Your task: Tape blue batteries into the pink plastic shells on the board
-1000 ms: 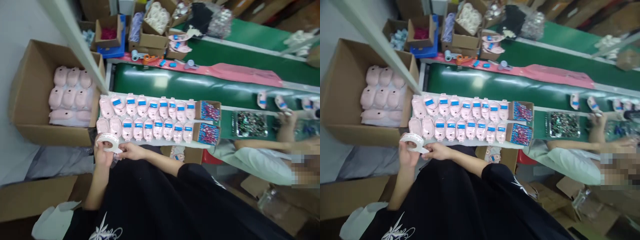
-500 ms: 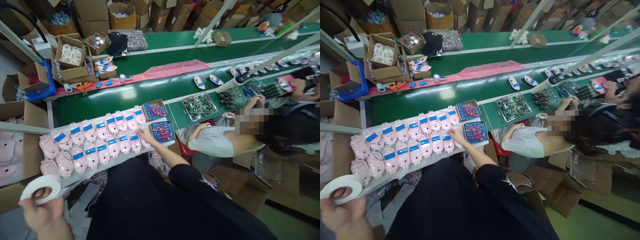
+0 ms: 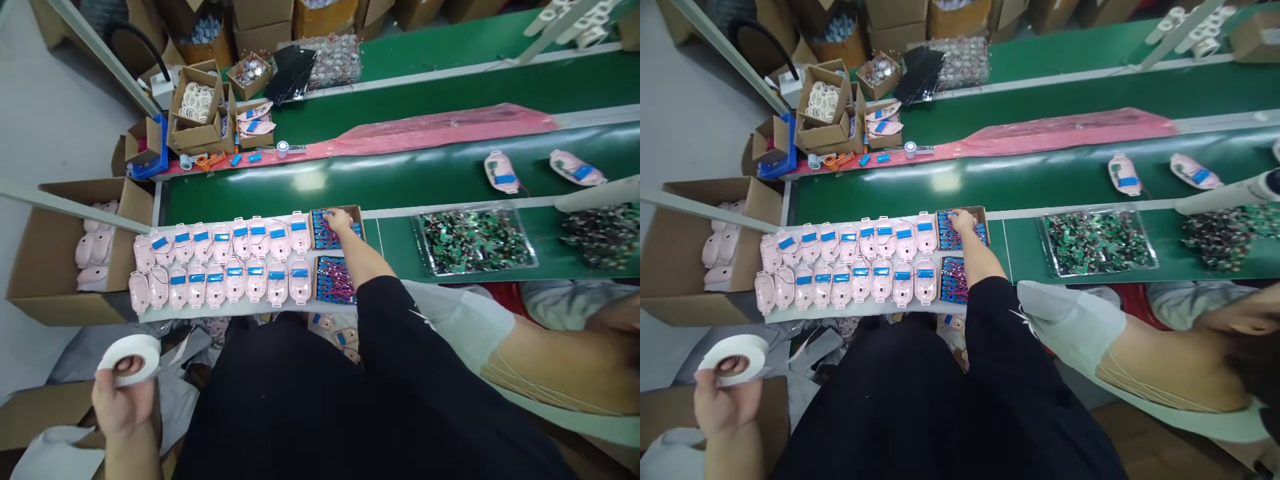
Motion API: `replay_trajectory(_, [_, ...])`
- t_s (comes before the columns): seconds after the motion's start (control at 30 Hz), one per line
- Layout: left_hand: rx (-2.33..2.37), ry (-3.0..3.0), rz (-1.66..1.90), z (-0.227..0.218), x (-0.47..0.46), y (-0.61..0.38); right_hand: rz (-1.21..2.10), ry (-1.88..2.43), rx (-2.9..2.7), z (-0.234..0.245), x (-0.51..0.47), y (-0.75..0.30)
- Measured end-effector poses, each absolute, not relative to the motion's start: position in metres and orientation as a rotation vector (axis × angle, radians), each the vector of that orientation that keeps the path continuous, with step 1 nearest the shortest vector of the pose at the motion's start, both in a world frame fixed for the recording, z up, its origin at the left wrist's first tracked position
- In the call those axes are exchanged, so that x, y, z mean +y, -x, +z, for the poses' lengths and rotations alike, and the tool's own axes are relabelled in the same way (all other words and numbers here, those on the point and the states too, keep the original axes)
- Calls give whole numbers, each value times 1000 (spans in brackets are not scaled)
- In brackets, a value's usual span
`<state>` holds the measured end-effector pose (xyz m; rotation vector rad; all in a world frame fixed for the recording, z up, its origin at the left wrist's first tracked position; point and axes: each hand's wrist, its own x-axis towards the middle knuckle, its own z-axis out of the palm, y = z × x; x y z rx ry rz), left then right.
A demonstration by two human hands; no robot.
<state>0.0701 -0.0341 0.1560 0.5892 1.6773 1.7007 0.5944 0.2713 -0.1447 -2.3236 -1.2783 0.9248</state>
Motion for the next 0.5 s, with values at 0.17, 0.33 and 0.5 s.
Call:
replay_trajectory(0.17, [1580,-595,1668,155,-24,-91,922,1743,-872,-140,241,-632])
replay_trajectory(0.33, [1491,-683,1533,147,-1,-132,977,1328,-608,-96,201,-628])
replay_trajectory(0.5, [1607,-842,1226,123,14,-160,1299,1101,-728,-22,133,-528])
